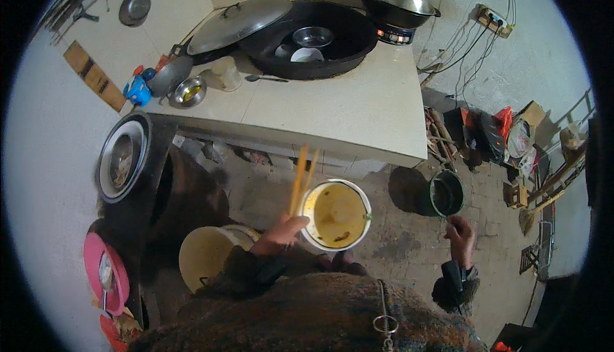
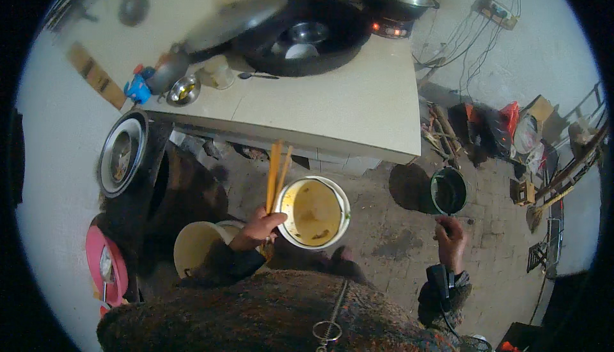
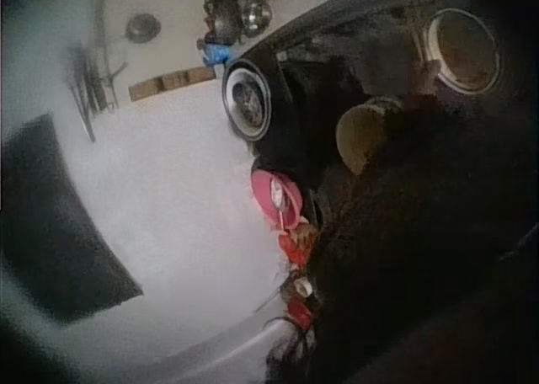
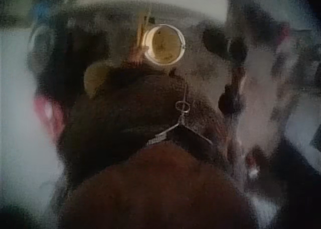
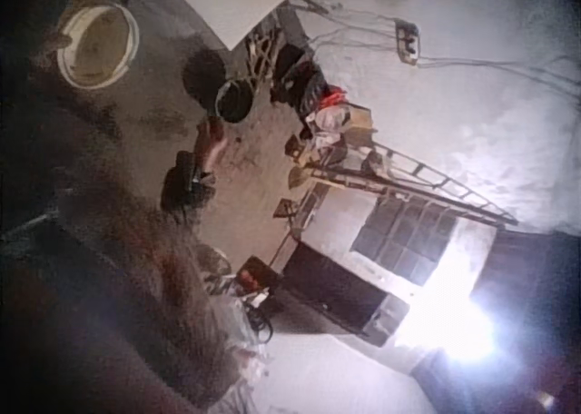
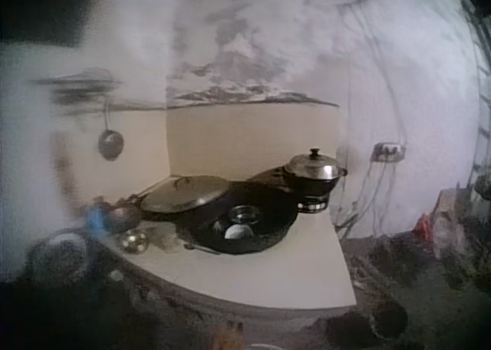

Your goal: The person handles bowls, chopsticks, and a cleaver in a kitchen, moving items between a table and a stove area. They transfer food between bowls, pick up a cleaver with food residue, and place items on the stove.

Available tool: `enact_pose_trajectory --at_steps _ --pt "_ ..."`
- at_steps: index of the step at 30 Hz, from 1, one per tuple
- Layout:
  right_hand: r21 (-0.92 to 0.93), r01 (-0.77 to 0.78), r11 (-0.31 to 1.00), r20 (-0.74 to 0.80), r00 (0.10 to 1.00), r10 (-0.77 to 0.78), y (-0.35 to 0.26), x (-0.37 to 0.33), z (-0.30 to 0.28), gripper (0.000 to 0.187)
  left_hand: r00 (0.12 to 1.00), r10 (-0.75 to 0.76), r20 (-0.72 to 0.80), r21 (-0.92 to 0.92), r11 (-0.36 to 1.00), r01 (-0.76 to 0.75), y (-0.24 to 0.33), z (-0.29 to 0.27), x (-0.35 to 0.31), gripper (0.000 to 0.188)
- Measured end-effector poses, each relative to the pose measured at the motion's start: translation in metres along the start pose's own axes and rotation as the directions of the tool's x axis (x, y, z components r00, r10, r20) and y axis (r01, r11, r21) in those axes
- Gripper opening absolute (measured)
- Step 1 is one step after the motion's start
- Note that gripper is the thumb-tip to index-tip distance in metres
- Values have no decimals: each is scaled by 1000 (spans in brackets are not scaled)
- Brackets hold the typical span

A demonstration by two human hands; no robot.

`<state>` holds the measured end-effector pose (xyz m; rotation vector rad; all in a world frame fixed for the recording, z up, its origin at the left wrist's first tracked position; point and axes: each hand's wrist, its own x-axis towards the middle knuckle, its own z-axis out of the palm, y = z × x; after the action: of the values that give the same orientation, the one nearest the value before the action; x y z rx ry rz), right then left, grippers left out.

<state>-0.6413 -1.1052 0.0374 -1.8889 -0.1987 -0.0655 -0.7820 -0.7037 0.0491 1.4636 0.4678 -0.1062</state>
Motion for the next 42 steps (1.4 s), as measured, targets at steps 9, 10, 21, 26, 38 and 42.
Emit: enact_pose_trajectory --at_steps 9,10,21,26,38,42 --pt "128 6 992 167 985 -28 -16 151 17 17 915 128 -383 -41 987 -156 97 -7 50 22" --pt "205 1 979 181 983 -38 -15 173 36 17 919 159 -362 24 987 -161 114 -25 66 24" --pt "-14 78 997 176 982 -74 -51 271 85 21 794 308 -523 -34 924 -381 198 -80 164 17" --pt "-71 89 994 77 994 -83 -77 282 106 21 833 352 -427 -79 903 -422 220 -139 229 17" --pt "-53 -25 998 42 999 28 -106 300 148 19 964 176 -200 312 944 -108 287 -218 348 29" --pt "60 -62 996 15 998 61 -109 311 149 19 996 1 -92 455 889 41 293 -211 370 31"
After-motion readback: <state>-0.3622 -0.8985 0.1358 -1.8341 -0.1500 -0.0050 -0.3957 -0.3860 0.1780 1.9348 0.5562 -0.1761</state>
